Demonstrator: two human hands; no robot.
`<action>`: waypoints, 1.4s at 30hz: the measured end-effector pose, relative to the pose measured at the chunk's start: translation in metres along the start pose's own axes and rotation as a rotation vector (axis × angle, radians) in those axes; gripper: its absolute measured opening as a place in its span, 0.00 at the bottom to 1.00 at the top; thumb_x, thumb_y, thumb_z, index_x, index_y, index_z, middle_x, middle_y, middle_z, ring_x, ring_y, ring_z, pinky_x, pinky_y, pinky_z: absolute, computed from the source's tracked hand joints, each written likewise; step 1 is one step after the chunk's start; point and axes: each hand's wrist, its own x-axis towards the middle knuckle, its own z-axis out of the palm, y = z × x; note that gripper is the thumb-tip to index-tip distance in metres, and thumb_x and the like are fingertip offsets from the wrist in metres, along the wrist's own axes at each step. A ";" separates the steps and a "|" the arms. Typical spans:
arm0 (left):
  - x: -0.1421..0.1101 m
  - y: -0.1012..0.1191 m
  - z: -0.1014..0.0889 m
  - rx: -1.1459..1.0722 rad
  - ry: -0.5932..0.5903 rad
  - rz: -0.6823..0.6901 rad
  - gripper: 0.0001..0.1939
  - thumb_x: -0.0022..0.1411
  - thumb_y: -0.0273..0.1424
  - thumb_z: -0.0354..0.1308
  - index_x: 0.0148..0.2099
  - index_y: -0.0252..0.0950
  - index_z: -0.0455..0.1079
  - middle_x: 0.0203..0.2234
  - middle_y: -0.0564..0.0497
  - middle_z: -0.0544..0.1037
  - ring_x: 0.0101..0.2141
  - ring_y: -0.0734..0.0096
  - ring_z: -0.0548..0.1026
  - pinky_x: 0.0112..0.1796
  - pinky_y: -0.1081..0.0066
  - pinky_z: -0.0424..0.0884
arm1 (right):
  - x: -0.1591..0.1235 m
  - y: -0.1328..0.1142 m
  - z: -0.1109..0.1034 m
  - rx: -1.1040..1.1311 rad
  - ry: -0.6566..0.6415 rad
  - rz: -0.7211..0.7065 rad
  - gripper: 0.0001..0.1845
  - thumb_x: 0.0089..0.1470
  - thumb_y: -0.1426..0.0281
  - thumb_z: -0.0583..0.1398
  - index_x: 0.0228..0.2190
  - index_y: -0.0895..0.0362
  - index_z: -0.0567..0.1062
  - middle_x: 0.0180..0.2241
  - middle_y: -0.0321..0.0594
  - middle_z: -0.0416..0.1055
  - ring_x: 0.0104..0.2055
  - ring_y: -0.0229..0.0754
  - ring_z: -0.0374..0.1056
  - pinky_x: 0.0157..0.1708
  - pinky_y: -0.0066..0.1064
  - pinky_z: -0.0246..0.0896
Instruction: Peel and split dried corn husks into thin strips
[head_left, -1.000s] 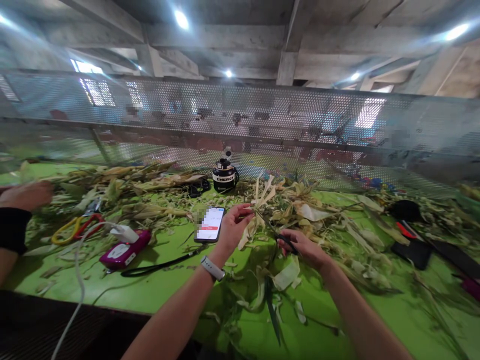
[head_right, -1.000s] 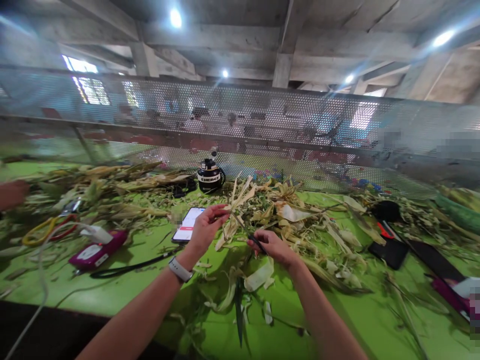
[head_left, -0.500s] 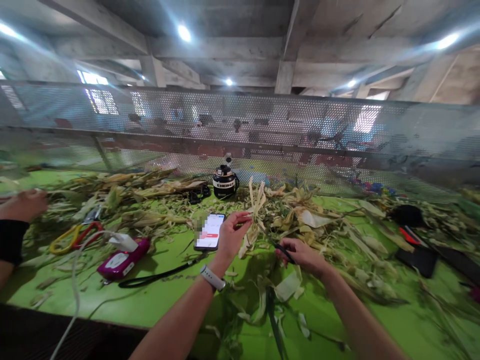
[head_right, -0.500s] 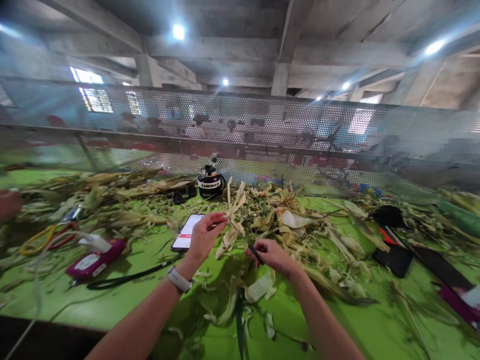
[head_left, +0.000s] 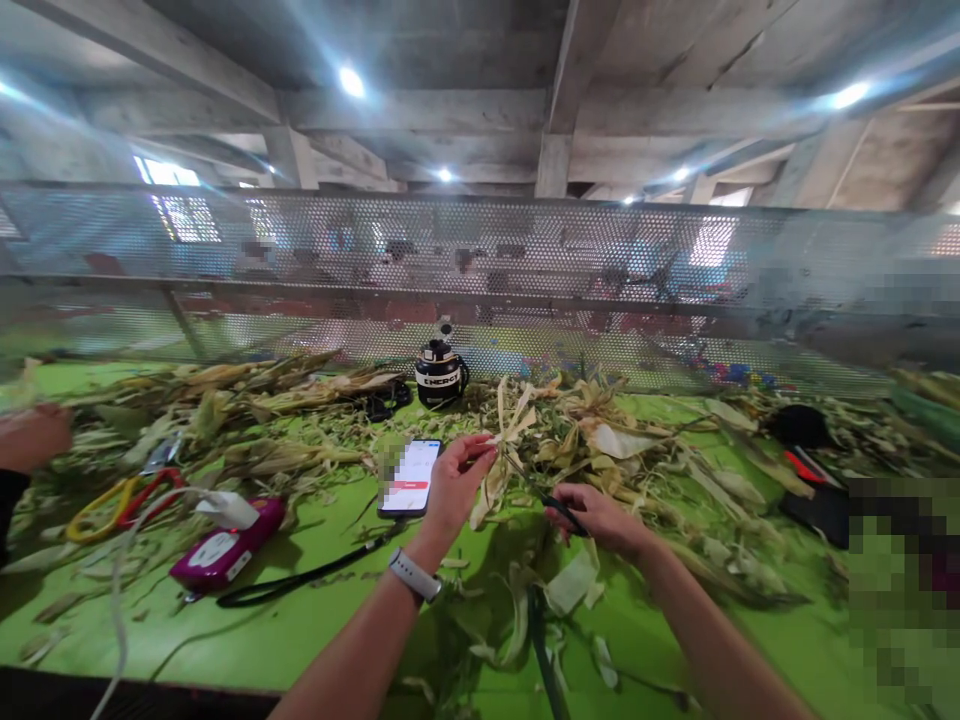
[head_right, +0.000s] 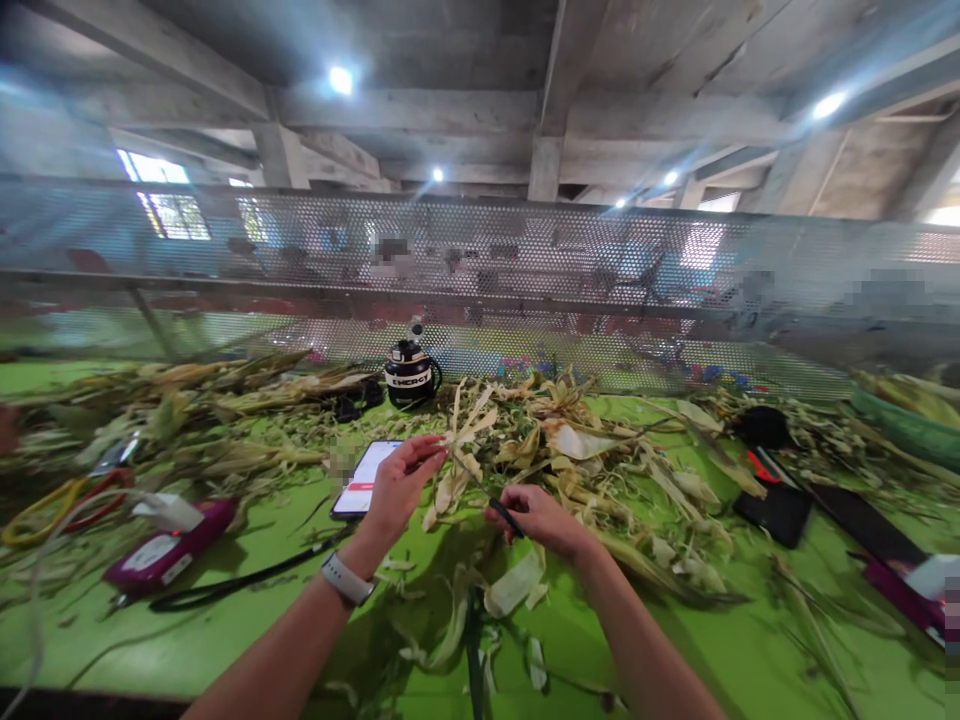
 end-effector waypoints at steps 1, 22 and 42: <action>0.000 0.000 0.000 -0.005 -0.004 -0.002 0.15 0.46 0.33 0.65 0.38 0.35 0.72 0.32 0.47 0.80 0.35 0.67 0.76 0.41 0.66 0.70 | -0.001 0.000 -0.001 -0.003 -0.006 -0.002 0.27 0.33 0.47 0.65 0.20 0.57 0.64 0.18 0.30 0.62 0.21 0.33 0.60 0.26 0.28 0.58; 0.001 -0.003 -0.002 0.038 0.008 0.008 0.13 0.48 0.33 0.63 0.38 0.35 0.72 0.34 0.47 0.80 0.37 0.67 0.76 0.42 0.66 0.70 | 0.000 0.003 -0.003 -0.064 0.005 0.035 0.24 0.36 0.51 0.66 0.21 0.58 0.66 0.18 0.31 0.65 0.23 0.34 0.62 0.26 0.27 0.56; 0.002 -0.005 -0.002 0.108 0.038 0.078 0.11 0.47 0.32 0.63 0.35 0.34 0.73 0.31 0.47 0.79 0.33 0.69 0.76 0.37 0.68 0.71 | -0.001 0.003 -0.007 -0.020 -0.016 -0.043 0.24 0.39 0.50 0.64 0.20 0.58 0.64 0.19 0.30 0.61 0.22 0.33 0.60 0.25 0.27 0.55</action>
